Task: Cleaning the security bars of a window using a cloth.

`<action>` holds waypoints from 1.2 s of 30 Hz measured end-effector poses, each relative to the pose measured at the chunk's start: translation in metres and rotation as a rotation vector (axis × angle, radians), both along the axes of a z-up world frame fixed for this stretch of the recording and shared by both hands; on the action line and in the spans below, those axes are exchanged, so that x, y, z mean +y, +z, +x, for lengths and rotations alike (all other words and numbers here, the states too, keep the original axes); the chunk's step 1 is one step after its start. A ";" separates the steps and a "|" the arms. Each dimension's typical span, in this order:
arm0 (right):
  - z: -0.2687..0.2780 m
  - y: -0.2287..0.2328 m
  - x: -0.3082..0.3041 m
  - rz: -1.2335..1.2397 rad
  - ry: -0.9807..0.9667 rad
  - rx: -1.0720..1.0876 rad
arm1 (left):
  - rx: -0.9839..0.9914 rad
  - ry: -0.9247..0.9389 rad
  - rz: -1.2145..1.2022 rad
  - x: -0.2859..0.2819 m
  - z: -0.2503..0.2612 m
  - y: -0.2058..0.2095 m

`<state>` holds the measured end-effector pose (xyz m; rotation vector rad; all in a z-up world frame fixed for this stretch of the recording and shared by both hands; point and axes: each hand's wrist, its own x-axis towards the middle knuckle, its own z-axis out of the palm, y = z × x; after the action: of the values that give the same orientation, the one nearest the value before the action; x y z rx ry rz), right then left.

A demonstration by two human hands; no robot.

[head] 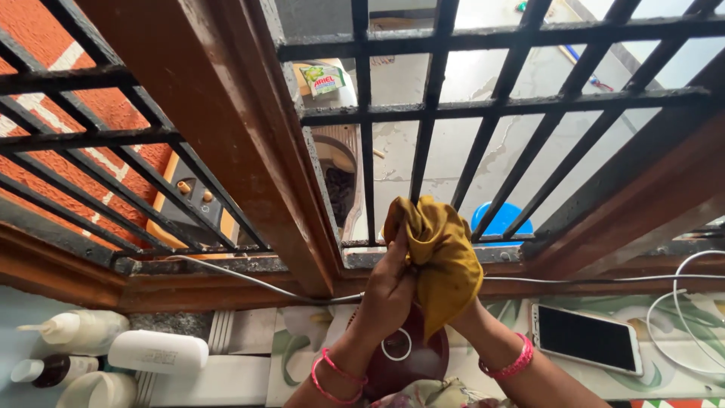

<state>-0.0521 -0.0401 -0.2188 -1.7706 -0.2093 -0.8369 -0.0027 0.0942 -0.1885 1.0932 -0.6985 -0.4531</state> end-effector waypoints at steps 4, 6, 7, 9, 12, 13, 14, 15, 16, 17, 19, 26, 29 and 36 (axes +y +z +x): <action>0.017 -0.036 -0.005 0.131 0.107 0.122 | -0.299 0.176 0.297 0.004 0.014 -0.016; 0.017 -0.037 -0.002 0.376 0.252 0.285 | -0.317 0.203 0.453 0.006 0.020 -0.021; 0.013 -0.025 0.004 0.308 0.214 0.245 | -0.370 0.185 0.477 0.006 0.023 -0.021; 0.009 -0.023 0.006 0.243 0.174 0.207 | -0.421 0.163 0.502 0.005 0.023 -0.022; 0.012 -0.030 0.002 0.084 0.073 0.204 | -0.442 0.191 0.698 0.004 0.019 -0.009; 0.013 -0.019 0.006 0.306 0.191 0.181 | -0.416 0.208 0.626 0.005 0.018 0.001; 0.014 -0.007 0.011 0.528 0.310 0.156 | -0.390 0.225 0.553 0.006 0.017 0.011; 0.018 0.002 0.006 0.526 0.311 0.153 | -0.393 0.226 0.552 0.006 0.016 0.024; 0.023 0.010 0.002 0.296 0.194 0.105 | -0.441 0.253 0.469 0.006 0.016 0.037; 0.026 0.017 -0.001 0.068 0.076 0.060 | -0.485 0.279 0.386 0.008 0.014 0.049; 0.036 0.050 0.004 0.334 0.233 -0.001 | -0.502 0.279 0.338 0.008 0.015 0.087; 0.032 0.142 0.019 0.134 0.212 -0.217 | -0.681 0.323 0.073 0.000 0.018 0.149; 0.037 0.120 0.014 0.128 0.187 -0.222 | -0.880 0.468 0.040 -0.008 0.021 0.121; 0.031 0.047 0.023 0.120 0.145 -0.088 | -0.651 0.432 0.305 -0.008 0.026 0.037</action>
<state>-0.0209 -0.0168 -0.1720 -1.5884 -0.3349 -0.8068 0.0229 0.0862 -0.1514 1.6614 -0.9421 0.1939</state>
